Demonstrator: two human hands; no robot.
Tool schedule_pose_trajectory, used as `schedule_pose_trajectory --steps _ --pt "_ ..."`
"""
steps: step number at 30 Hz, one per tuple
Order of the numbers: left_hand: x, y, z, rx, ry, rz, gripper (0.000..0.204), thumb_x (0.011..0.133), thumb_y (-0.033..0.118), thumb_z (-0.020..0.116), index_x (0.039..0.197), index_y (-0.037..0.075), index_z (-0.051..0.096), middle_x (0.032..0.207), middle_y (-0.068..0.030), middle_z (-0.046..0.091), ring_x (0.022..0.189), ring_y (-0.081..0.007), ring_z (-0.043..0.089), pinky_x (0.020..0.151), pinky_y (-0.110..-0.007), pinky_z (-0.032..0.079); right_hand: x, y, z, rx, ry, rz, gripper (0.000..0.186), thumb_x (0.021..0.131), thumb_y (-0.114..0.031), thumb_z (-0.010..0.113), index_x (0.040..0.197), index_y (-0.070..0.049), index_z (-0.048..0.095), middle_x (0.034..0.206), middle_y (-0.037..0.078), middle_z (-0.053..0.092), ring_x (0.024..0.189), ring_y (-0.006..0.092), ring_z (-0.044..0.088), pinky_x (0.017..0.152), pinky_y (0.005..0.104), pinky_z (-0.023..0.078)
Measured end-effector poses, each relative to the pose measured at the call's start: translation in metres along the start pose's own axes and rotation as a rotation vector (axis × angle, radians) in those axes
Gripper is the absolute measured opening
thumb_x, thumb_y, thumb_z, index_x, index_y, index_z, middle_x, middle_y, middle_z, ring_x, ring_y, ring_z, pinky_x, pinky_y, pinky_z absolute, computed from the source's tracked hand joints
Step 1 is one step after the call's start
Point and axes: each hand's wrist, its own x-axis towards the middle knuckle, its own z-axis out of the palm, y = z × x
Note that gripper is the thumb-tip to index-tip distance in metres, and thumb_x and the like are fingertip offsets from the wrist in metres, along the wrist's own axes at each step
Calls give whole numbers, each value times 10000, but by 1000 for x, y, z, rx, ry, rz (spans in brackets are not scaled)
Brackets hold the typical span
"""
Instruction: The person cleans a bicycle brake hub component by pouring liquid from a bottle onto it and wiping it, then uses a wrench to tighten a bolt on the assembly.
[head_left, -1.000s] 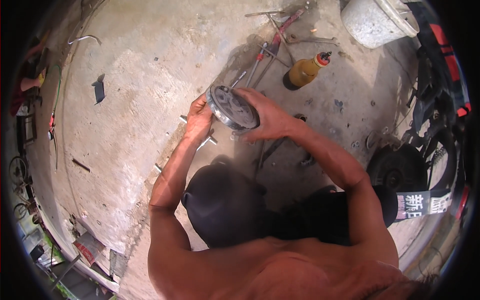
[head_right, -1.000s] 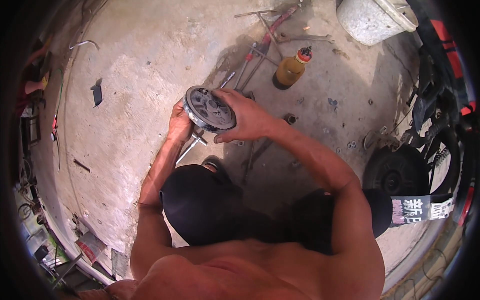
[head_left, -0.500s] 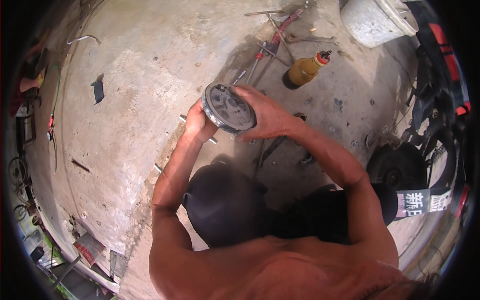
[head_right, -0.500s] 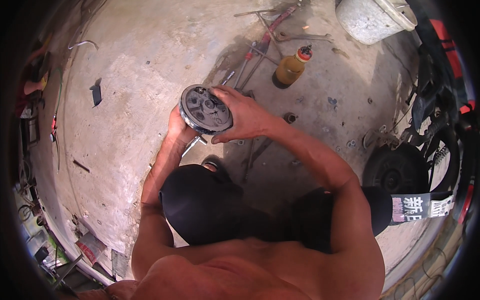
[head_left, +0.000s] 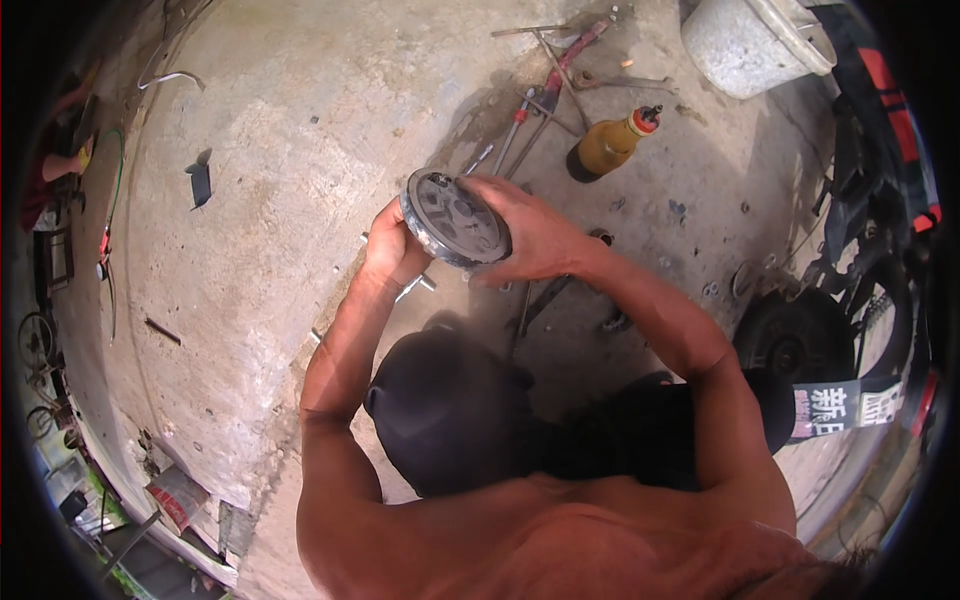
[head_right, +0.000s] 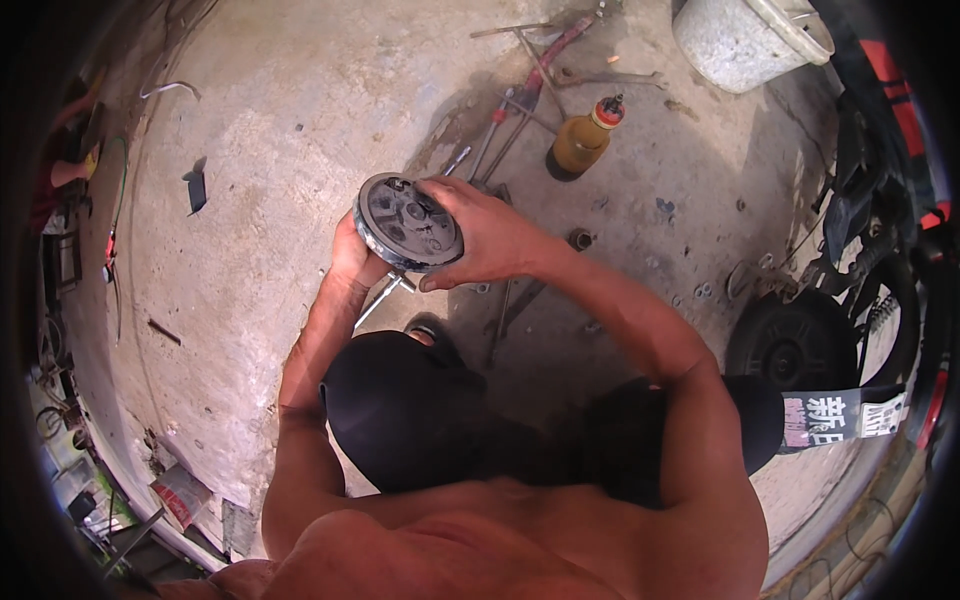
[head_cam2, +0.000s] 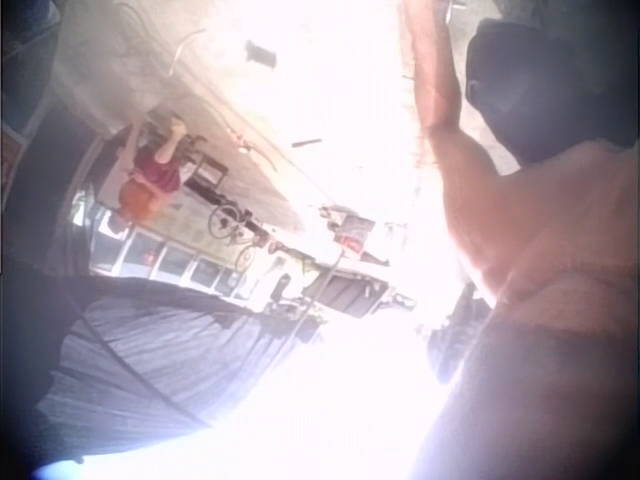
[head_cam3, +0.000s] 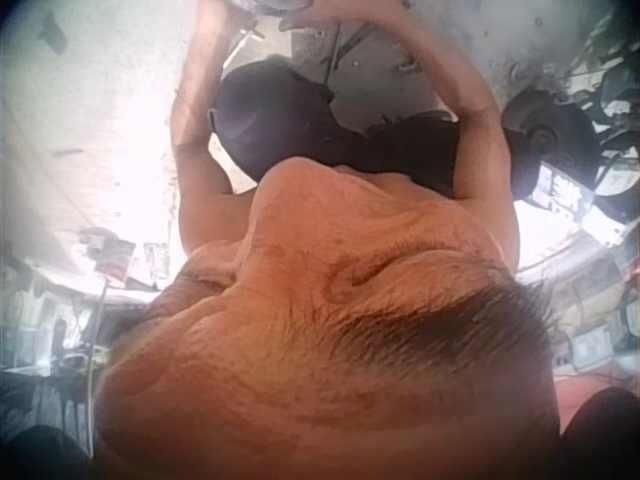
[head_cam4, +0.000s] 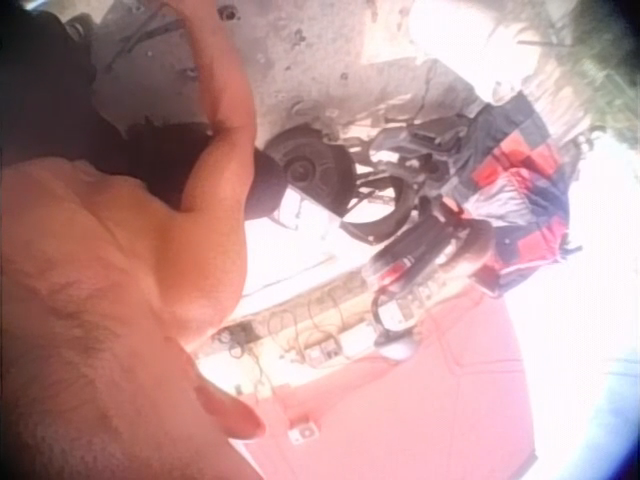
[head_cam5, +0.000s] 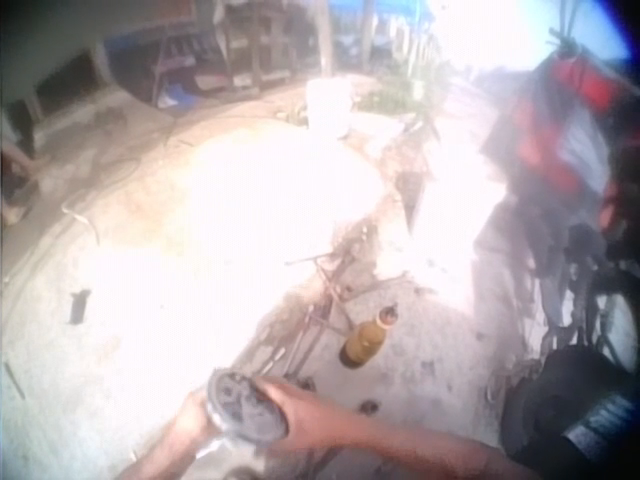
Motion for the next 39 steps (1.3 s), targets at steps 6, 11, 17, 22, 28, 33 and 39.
schedule_pose_trajectory --steps 6,11,17,22,28,33,39 --pt "7 0 -30 623 -168 354 192 947 113 618 1099 26 696 1079 -110 714 943 -277 696 829 -394 561 -1 10 3 147 -37 81 1116 621 -345 902 1503 43 339 1469 215 445 1355 321 463 1127 387 380" --pt "-3 11 -16 1471 -145 1072 129 924 94 586 912 -12 658 860 -143 623 724 -320 602 691 -397 505 3 13 1 619 -117 294 1011 680 -458 877 1431 68 449 1353 238 548 1300 327 529 1078 376 426" --pt "4 -1 -35 -47 -227 1 339 1008 193 518 1237 -30 629 1160 -146 706 1053 -218 686 981 -348 546 3 -9 5 -85 -55 26 1180 544 -365 928 1491 31 346 1540 210 355 1389 387 429 1133 420 403" --pt "7 2 -29 1190 -275 955 164 934 77 619 1066 2 683 1004 -102 695 875 -256 679 775 -386 542 -1 10 5 179 -11 36 1058 633 -440 896 1446 34 413 1393 207 498 1295 336 523 1066 400 445" --pt "10 8 -27 1498 -131 1234 136 931 112 587 940 -12 641 893 -89 650 725 -228 594 642 -416 502 3 10 -5 866 -203 468 973 708 -512 857 1401 52 474 1195 181 633 1175 280 599 999 370 474" --pt "5 6 -14 113 -99 -29 235 973 180 511 1059 21 661 965 -102 684 864 -220 671 754 -397 545 -3 -4 5 -192 64 -36 966 682 -385 870 1440 21 430 1352 209 550 1262 291 555 1044 386 453" --pt "6 2 -23 1402 -176 1051 110 919 45 618 995 -15 670 939 -142 670 836 -338 659 755 -418 541 -2 19 6 91 29 1 909 736 -527 828 1354 47 492 1277 204 573 1159 317 623 933 391 522"
